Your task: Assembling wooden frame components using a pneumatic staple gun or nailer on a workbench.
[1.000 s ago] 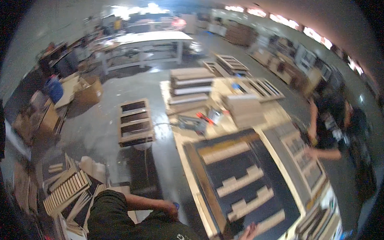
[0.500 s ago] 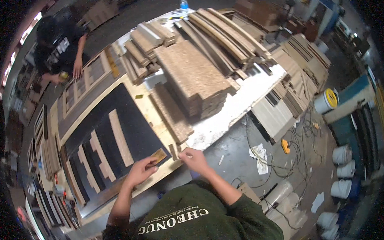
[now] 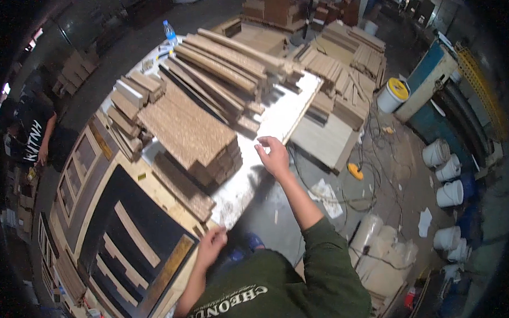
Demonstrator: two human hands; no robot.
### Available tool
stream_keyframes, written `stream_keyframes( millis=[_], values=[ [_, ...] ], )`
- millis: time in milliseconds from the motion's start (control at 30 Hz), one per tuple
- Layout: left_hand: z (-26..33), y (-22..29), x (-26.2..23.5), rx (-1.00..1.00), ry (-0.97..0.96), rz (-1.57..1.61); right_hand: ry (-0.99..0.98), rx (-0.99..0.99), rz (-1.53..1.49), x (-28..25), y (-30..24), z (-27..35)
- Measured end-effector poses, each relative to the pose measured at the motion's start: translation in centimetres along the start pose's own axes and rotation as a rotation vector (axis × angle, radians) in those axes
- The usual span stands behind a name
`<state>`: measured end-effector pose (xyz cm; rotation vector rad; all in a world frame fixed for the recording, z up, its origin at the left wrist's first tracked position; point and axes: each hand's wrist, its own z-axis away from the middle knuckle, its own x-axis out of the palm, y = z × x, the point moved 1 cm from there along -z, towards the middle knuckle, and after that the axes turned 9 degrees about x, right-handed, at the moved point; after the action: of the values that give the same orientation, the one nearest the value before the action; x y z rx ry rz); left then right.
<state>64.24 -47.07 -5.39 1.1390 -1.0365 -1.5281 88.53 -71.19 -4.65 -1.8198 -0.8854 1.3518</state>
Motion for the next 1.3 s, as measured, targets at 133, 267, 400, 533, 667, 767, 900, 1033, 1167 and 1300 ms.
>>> stream_keyframes(
  millis=[133,267,400,533,667,767,900,1033,1167,1300],
  values=[
    [5.0,-1.7,0.6,-0.082,0.025,0.103,0.135,-0.255,0.254,0.4,-2.2,-10.1],
    [9.6,-5.2,-0.5,-0.108,0.253,0.194,0.104,-0.220,0.628,4.2,-5.9,-15.8],
    [9.9,-3.7,-0.2,-0.122,0.338,0.221,0.070,-0.059,0.662,6.2,-6.5,-18.3],
    [8.9,-3.8,0.1,-0.141,0.338,0.243,0.110,-0.157,0.836,5.7,-5.7,-19.6],
    [8.3,-4.5,-0.4,-0.218,0.383,0.383,0.113,-0.080,0.972,5.1,-6.1,-20.7],
    [8.4,-5.6,-1.3,-0.142,0.349,0.285,0.064,-0.036,0.885,5.2,-5.7,-22.1],
    [9.0,-7.9,-1.5,-0.173,0.392,0.230,0.132,-0.146,0.843,6.2,-4.5,-22.7],
    [8.8,-8.5,-1.7,-0.179,0.346,0.211,-0.005,-0.086,0.862,4.7,-6.4,-23.1],
    [10.4,-10.0,-1.5,-0.226,0.328,0.217,0.193,-0.079,0.673,2.7,-7.9,-25.1],
    [8.8,-10.8,0.4,-0.339,0.237,0.186,0.073,0.141,0.653,-1.6,2.4,-35.2]
  ],
)
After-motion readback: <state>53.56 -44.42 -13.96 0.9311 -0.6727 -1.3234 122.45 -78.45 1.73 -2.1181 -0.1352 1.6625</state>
